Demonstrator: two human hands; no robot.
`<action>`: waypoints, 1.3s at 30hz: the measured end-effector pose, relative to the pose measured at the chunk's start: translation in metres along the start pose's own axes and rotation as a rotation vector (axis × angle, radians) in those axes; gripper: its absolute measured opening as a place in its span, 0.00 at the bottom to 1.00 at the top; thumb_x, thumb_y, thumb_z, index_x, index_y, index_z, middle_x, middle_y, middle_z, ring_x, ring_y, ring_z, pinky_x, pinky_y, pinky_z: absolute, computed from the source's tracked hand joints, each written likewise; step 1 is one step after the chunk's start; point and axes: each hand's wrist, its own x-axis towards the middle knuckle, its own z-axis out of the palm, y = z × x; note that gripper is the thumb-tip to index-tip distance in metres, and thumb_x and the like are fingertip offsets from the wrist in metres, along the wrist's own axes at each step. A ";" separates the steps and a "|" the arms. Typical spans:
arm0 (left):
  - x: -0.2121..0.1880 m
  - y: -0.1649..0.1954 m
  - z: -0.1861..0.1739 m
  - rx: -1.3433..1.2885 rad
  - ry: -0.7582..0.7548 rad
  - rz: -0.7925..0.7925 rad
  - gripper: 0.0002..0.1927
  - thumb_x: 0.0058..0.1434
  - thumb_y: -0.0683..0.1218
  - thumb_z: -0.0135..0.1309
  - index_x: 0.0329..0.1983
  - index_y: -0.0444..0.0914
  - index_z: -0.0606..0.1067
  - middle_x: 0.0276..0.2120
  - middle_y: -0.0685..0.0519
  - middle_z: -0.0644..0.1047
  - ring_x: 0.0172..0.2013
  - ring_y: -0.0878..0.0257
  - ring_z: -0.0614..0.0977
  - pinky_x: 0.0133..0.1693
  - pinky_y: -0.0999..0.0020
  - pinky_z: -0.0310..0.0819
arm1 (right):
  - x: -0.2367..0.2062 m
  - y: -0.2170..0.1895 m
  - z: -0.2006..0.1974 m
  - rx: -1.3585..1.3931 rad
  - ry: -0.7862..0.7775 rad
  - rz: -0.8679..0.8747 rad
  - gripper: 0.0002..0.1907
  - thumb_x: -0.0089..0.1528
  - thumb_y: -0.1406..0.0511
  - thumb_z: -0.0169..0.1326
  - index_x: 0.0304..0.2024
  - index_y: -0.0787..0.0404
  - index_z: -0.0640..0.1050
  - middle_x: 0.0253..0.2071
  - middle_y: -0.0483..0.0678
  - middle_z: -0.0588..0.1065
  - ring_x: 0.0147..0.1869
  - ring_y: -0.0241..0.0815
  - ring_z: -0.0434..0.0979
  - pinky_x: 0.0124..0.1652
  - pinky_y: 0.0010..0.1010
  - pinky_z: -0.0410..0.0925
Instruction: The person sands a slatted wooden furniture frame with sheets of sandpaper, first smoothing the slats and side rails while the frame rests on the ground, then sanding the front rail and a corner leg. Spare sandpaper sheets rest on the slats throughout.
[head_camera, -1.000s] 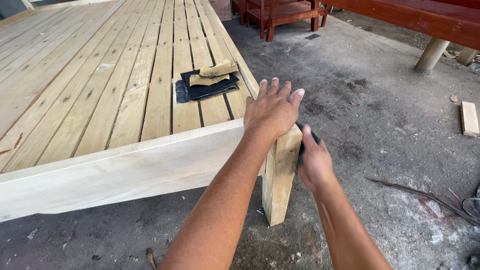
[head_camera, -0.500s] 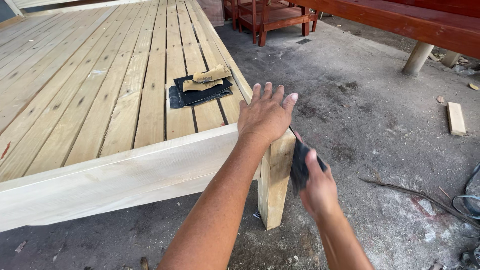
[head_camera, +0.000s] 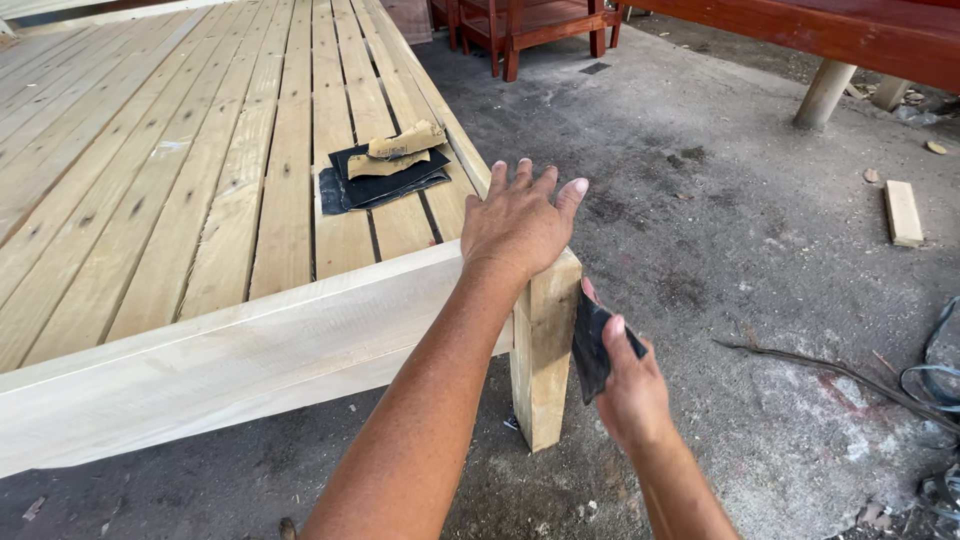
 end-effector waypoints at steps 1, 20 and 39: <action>0.000 0.000 0.000 0.001 -0.004 -0.003 0.36 0.67 0.69 0.20 0.74 0.54 0.59 0.76 0.56 0.53 0.75 0.55 0.48 0.69 0.43 0.46 | 0.002 0.002 0.000 0.003 0.057 0.028 0.26 0.68 0.54 0.45 0.63 0.61 0.70 0.55 0.48 0.78 0.58 0.41 0.77 0.60 0.37 0.68; -0.002 0.003 -0.008 0.015 -0.153 -0.016 0.38 0.66 0.70 0.18 0.70 0.55 0.67 0.76 0.55 0.53 0.76 0.54 0.47 0.70 0.42 0.45 | 0.039 0.005 0.021 0.085 0.205 0.161 0.18 0.73 0.57 0.47 0.60 0.55 0.61 0.59 0.51 0.75 0.64 0.43 0.75 0.62 0.40 0.68; -0.002 0.004 -0.009 0.048 -0.200 -0.012 0.37 0.68 0.69 0.19 0.69 0.54 0.69 0.76 0.54 0.55 0.76 0.54 0.48 0.70 0.42 0.45 | 0.019 0.011 0.008 0.041 0.166 0.112 0.26 0.69 0.56 0.46 0.63 0.65 0.68 0.55 0.52 0.75 0.60 0.48 0.73 0.59 0.44 0.67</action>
